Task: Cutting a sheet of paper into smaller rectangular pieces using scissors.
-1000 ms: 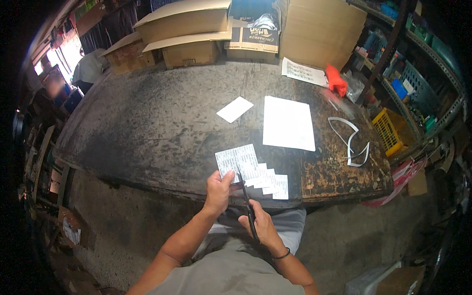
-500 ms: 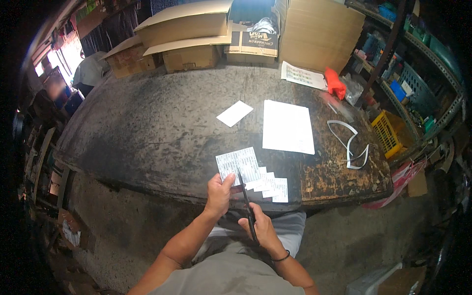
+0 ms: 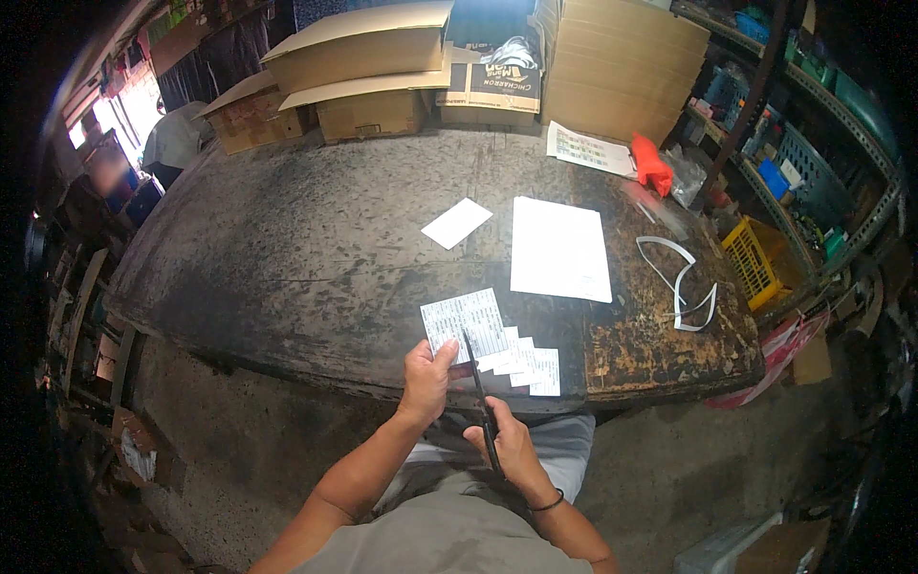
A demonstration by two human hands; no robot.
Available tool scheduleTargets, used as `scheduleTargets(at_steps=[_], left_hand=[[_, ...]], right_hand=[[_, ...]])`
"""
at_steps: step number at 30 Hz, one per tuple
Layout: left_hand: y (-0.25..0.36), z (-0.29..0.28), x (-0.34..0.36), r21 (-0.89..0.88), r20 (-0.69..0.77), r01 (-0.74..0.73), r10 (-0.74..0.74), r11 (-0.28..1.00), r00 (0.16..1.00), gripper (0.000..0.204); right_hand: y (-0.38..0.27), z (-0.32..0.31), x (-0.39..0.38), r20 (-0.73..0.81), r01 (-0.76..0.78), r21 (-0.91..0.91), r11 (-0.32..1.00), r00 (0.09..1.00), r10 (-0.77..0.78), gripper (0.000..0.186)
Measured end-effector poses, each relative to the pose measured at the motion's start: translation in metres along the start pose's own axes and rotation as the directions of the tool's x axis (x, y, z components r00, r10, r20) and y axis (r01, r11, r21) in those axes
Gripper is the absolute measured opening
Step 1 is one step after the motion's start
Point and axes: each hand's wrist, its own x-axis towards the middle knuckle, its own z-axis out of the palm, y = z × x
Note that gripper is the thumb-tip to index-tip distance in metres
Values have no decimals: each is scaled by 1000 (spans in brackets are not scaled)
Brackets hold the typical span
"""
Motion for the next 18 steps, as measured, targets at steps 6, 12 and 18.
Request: scheduleTargets(at_steps=[6, 12, 18], left_hand=[[2, 0, -7, 102, -20, 58, -56, 993, 998, 20], [-10, -4, -7, 69, 10, 20, -20, 997, 1000, 21], [-11, -5, -9, 41, 25, 24, -25, 999, 999, 20]], right_hand=[[-5, -2, 2, -20, 42, -18, 999, 999, -42, 66], [-8, -4, 5, 12, -11, -20, 1000, 1000, 11, 67], [-6, -4, 4, -1, 13, -22, 1000, 1000, -13, 68]])
